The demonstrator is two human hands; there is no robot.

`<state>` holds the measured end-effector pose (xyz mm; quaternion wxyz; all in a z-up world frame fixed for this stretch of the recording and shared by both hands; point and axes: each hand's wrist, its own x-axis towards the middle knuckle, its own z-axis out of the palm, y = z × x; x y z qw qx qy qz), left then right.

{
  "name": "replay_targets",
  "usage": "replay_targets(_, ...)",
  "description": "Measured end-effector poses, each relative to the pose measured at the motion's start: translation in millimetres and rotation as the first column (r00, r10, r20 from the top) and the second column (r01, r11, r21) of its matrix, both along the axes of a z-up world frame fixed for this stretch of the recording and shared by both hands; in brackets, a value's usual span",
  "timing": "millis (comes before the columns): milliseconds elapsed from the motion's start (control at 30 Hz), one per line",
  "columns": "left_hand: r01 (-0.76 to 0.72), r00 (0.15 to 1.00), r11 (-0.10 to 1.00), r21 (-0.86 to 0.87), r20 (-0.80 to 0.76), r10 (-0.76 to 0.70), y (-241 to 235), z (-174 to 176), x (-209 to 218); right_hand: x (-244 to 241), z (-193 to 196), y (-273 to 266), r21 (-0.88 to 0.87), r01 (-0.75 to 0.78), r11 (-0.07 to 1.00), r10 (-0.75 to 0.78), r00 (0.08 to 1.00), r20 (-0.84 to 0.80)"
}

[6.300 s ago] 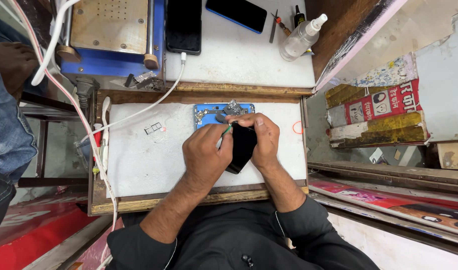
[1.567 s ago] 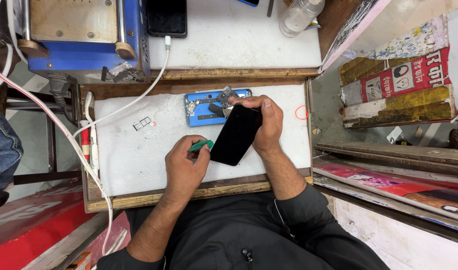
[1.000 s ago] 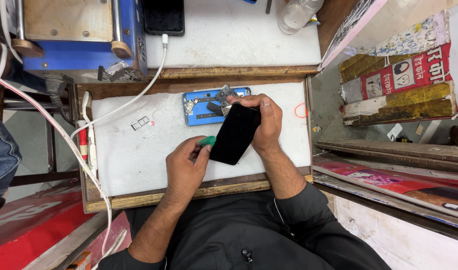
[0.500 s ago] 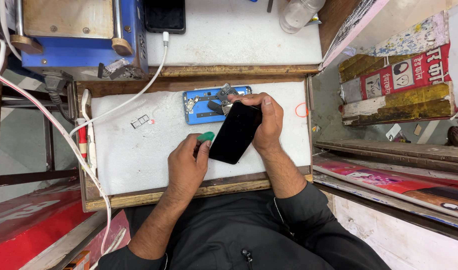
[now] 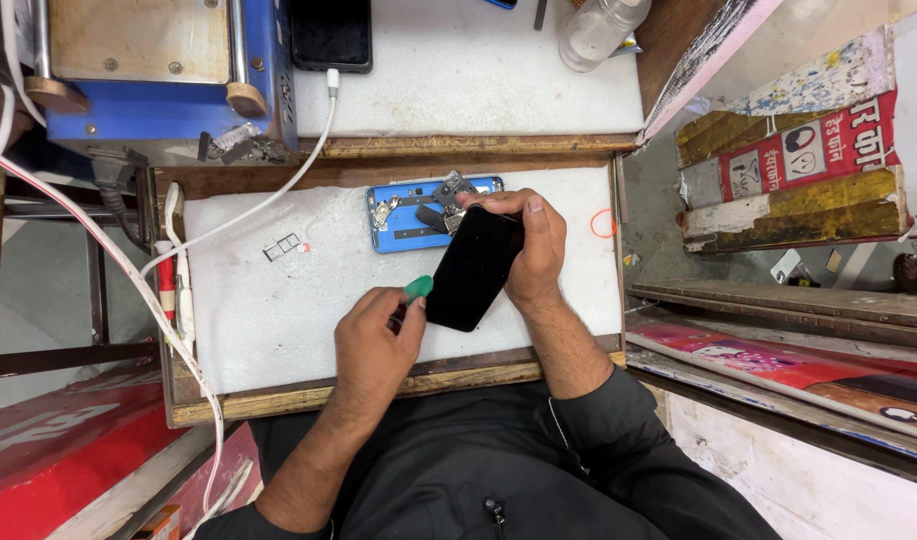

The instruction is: The person cleans a smartphone screen with a green cloth and then uses a white toothbrush to clean a small electronic component on the workbench. The person handles the phone and component one at a time, placing them back on the bench after cleaning.

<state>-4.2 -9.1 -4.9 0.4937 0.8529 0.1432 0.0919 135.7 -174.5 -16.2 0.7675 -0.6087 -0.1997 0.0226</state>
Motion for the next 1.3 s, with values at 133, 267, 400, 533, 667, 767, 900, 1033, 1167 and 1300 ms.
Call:
replay_targets(133,-0.005,1.0,0.995,0.101,0.006,0.004,-5,-5,1,1,-1,0,0.001,-0.001,1.0,0.001,1.0,-0.004)
replay_targets(267,-0.02,0.999,0.994,0.104,0.036,0.016,-6,-9,0,0,-1,0,0.011,0.007,1.0,-0.007,0.999,-0.031)
replay_targets(400,-0.033,0.997,0.989,0.143,0.076,0.022,-8,-14,-3,0,1,1,-0.003,0.012,1.0,-0.012,1.0,-0.028)
replay_targets(533,-0.045,0.981,0.964,0.264,0.196,-0.008,-12,-16,-4,-1,2,1,-0.006,0.014,1.0,-0.014,0.999,-0.034)
replay_targets(667,-0.057,0.976,0.954,0.295,0.218,-0.009,-13,-14,-6,-3,3,1,0.028,0.013,1.0,-0.012,0.998,-0.055)
replay_targets(767,-0.071,0.966,0.946,0.315,0.258,-0.013,-14,-12,-7,-2,3,1,0.056,-0.002,0.998,0.005,0.998,-0.06)
replay_targets(900,-0.085,0.96,0.939,0.333,0.279,-0.012,-16,-10,-8,-3,4,1,0.055,0.004,0.998,0.0,0.998,-0.06)
replay_targets(1033,-0.085,0.968,0.935,0.345,0.25,-0.004,-17,-13,-7,-3,6,1,0.024,-0.001,1.0,0.002,0.999,-0.048)
replay_targets(1167,-0.075,0.975,0.932,0.355,0.221,-0.005,-17,-19,-7,-2,6,1,0.018,-0.007,1.0,0.008,0.999,-0.047)
replay_targets(1300,-0.074,0.971,0.901,0.428,0.238,-0.033,-21,-19,-6,-2,8,1,0.001,0.004,1.0,-0.004,0.999,-0.051)
